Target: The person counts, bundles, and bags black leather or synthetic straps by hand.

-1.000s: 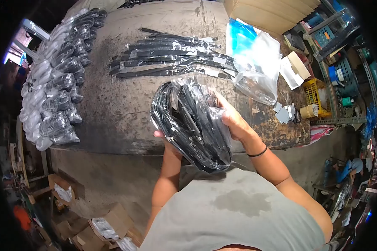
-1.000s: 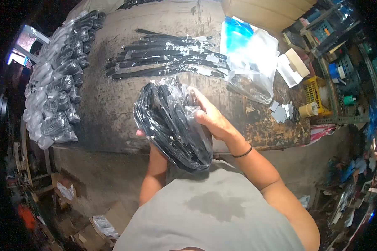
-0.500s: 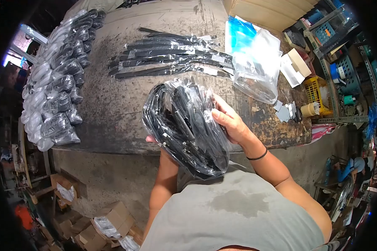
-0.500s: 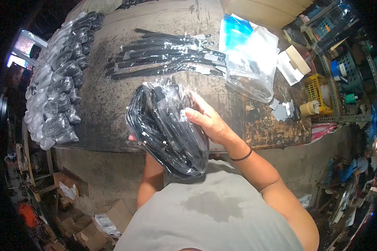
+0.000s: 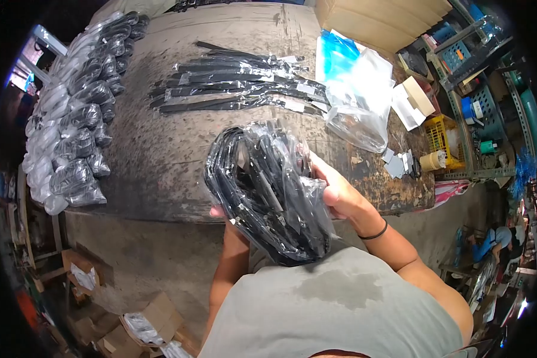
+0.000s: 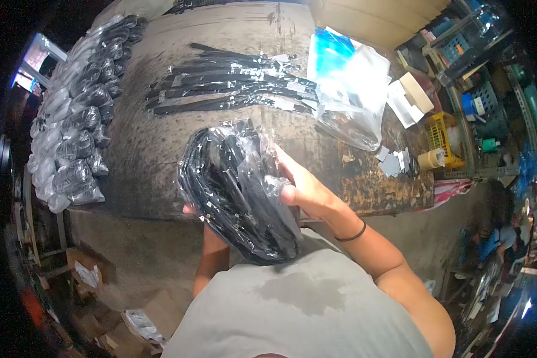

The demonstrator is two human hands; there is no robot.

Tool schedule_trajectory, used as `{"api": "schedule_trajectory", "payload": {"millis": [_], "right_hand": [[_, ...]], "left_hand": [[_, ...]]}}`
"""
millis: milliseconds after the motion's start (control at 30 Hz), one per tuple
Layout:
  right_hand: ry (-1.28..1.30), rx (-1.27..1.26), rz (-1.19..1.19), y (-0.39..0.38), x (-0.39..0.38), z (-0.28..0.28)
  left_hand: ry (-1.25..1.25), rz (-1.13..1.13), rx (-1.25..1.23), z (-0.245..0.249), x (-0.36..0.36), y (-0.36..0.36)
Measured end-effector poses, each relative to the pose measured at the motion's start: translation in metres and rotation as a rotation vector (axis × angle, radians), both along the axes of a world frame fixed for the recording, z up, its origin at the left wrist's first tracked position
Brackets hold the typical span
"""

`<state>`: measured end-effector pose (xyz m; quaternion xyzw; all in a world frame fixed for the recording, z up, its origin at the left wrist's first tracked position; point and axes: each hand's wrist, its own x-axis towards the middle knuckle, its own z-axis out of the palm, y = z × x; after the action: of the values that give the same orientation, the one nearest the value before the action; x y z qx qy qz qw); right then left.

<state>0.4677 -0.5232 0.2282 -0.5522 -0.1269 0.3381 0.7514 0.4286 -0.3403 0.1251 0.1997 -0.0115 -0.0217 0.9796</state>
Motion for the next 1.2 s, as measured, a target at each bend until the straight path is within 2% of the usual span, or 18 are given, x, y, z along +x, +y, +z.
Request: {"api": "schedule_trajectory", "payload": {"millis": [67, 133, 200, 300, 433, 500, 600, 667, 733, 800, 867, 1000, 1067, 1100, 1133, 1200], "right_hand": [[-0.156, -0.163, -0.005, -0.002, 0.001, 0.006], [-0.179, -0.209, -0.026, -0.005, -0.003, 0.009], [-0.372, -0.320, -0.181, -0.003, -0.007, 0.005], [-0.312, -0.196, -0.288, 0.006, -0.012, 0.008], [-0.364, -0.216, -0.201, 0.006, -0.008, 0.015], [-0.553, -0.247, -0.128, 0.003, -0.007, 0.008], [-0.438, -0.365, -0.171, 0.006, -0.006, 0.012], [-0.375, -0.339, -0.197, 0.003, -0.007, 0.008], [-0.150, -0.192, -0.228, 0.004, -0.008, 0.013], [-0.193, -0.173, -0.246, 0.002, -0.006, 0.007], [-0.076, -0.151, -0.242, 0.001, -0.004, 0.008], [-0.189, -0.226, -0.212, 0.004, -0.001, 0.007], [-0.120, -0.167, -0.181, 0.004, 0.004, 0.004], [-0.242, -0.194, -0.199, 0.005, 0.008, -0.001], [-0.249, -0.190, -0.198, 0.003, 0.013, -0.014], [-0.327, -0.050, -0.262, 0.001, 0.021, -0.031]], "left_hand": [[0.003, -0.003, 0.011, 0.002, 0.000, 0.000], [0.007, -0.009, 0.015, 0.003, -0.001, 0.000], [0.009, -0.014, 0.019, 0.005, 0.000, 0.000], [0.008, -0.022, 0.031, 0.006, 0.002, 0.001], [0.007, -0.041, 0.047, 0.007, 0.003, 0.002], [0.007, -0.052, 0.058, 0.007, 0.004, 0.002], [0.008, -0.074, 0.068, 0.008, 0.004, 0.001], [0.010, -0.095, 0.080, 0.008, 0.004, 0.002], [0.013, -0.117, 0.093, 0.009, 0.003, 0.002], [0.010, -0.147, 0.109, 0.009, 0.002, 0.002], [0.014, -0.186, 0.129, 0.007, 0.001, 0.002], [0.031, -0.247, 0.182, 0.007, -0.001, 0.003], [0.049, -0.236, 0.220, 0.009, 0.000, 0.002], [0.070, -0.207, 0.237, 0.013, 0.002, 0.000], [0.093, -0.156, 0.244, 0.022, 0.003, -0.002], [0.116, -0.075, 0.255, 0.035, 0.006, -0.008]]}}
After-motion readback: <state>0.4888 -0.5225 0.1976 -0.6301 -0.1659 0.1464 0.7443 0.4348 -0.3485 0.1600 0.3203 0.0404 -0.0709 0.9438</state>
